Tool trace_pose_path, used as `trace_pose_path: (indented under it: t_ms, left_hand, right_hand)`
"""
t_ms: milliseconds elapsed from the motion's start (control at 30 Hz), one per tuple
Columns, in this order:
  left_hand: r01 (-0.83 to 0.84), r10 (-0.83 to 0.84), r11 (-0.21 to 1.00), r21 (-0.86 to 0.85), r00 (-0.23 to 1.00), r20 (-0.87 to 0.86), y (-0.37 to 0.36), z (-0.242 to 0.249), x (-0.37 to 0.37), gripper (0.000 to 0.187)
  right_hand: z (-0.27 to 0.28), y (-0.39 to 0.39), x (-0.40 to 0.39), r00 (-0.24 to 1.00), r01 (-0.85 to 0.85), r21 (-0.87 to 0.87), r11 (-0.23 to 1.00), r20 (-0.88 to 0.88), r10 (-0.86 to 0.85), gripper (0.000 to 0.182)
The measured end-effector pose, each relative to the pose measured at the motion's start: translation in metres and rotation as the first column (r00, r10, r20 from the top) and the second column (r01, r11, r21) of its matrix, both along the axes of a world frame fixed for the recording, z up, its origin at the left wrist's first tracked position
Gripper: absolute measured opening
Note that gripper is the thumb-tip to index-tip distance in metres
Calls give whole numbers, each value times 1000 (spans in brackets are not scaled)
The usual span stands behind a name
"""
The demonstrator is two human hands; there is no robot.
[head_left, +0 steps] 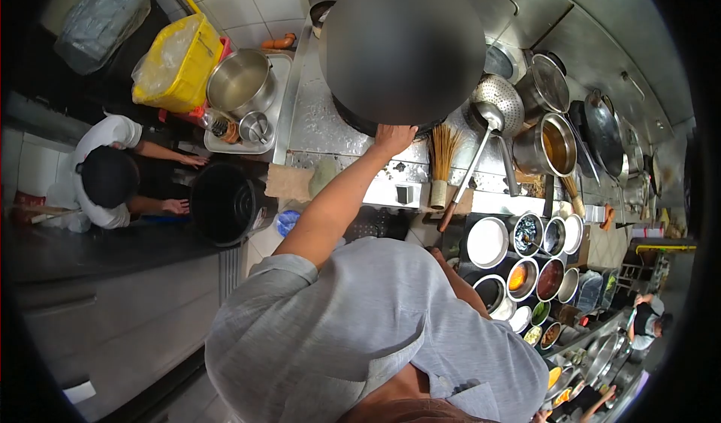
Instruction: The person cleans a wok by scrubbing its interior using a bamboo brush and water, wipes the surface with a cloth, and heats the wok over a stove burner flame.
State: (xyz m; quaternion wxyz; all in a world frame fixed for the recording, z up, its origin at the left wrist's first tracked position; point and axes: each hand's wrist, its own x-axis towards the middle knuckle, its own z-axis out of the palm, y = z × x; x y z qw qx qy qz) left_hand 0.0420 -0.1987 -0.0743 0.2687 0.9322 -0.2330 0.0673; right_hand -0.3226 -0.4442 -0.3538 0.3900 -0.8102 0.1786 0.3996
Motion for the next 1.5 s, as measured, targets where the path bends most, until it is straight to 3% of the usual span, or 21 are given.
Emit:
trace_pose_path:
  t_ms: [33, 133, 367, 433, 467, 533, 600, 667, 733, 800, 867, 900, 967, 1000, 1067, 1133, 1200, 1233, 1300, 1400, 1500]
  left_hand:
    - [1, -1, 1000, -1, 1000, -4, 0, 0, 0, 29]
    - [2, -2, 1000, -6, 1000, -11, -1, 1, 0, 28]
    - [2, -2, 1000, 2, 998, -65, 0, 6, 0, 31]
    - [7, -7, 1000, -2, 999, -48, 2, 3, 1, 32]
    - [12, -12, 1000, -8, 999, -32, 2, 1, 1, 32]
    - [7, -4, 999, 35, 995, -97, 0, 3, 5, 34]
    - [9, -9, 999, 47, 1000, 10, -3, 2, 3, 34]
    - [35, -33, 994, 107, 999, -16, -7, 6, 1, 35]
    - [-22, 33, 990, 137, 997, -74, -11, 8, -1, 36]
    - [47, -49, 998, 42, 998, 36, -4, -13, 7, 36]
    - [79, -78, 997, -6, 991, 109, -4, -16, 7, 36]
    - [94, -94, 996, 2, 988, 119, -3, -17, 8, 37]
    - [120, -120, 993, 4, 984, 134, -3, -21, 9, 37]
    - [109, -111, 994, 24, 987, 119, -1, -22, 8, 37]
    - [98, -102, 994, 46, 989, 105, -3, -23, 10, 36]
    - [87, -94, 994, 68, 990, 110, -2, -24, 10, 36]
    - [80, -86, 994, 79, 993, 82, -2, -25, 10, 36]
    - [71, -76, 994, 88, 996, 56, -2, -24, 11, 37]
    - [79, -83, 994, 69, 995, 63, -2, -27, 12, 37]
    - [60, -64, 996, 68, 996, 63, -5, -23, 10, 37]
    - [39, -39, 997, 67, 999, 3, -5, -17, 8, 38]
  right_hand:
    - [3, 3, 0, 997, -72, -16, 997, 25, 73, 46]
    - [10, 1, 3, 998, 45, 34, 998, -38, -44, 47]
    - [0, 4, -4, 998, 49, -8, 999, 31, -48, 47]
    - [-27, 8, -10, 992, -26, -179, 983, 120, 48, 46]
    - [-43, 5, -9, 992, -14, -179, 984, 122, 36, 46]
    - [-65, -9, -16, 898, -356, -217, 909, 189, 398, 46]
    - [-28, 11, -16, 948, -46, -274, 961, 292, 128, 37]
    - [24, 23, 0, 999, 28, -274, 961, 52, -14, 37]
    - [-1, 22, -4, 995, 38, -252, 967, 97, -14, 40]
    - [28, 27, -2, 981, 132, -232, 964, 168, -93, 41]
    - [-46, 22, -16, 970, 205, -233, 951, 174, -167, 41]
    - [-28, 26, -16, 961, 251, -238, 938, 177, -212, 41]
    - [32, 32, -9, 981, 102, -255, 961, 186, -55, 39]
    - [35, 31, -9, 980, 118, -260, 958, 189, -70, 39]
    - [20, 38, -14, 978, 200, -255, 946, 115, -176, 39]
    - [-18, 37, -21, 969, 6, -254, 967, 240, 57, 40]
    - [-26, 36, -28, 987, 64, -241, 969, 158, -26, 43]
    - [-5, 37, -29, 987, 64, -238, 969, 159, -26, 43]
    - [42, 38, -31, 977, 206, -237, 949, 97, -188, 48]
    - [38, 33, -33, 978, 207, -271, 940, 77, -193, 50]
    - [6, 27, -31, 997, 67, -301, 951, 48, -56, 49]
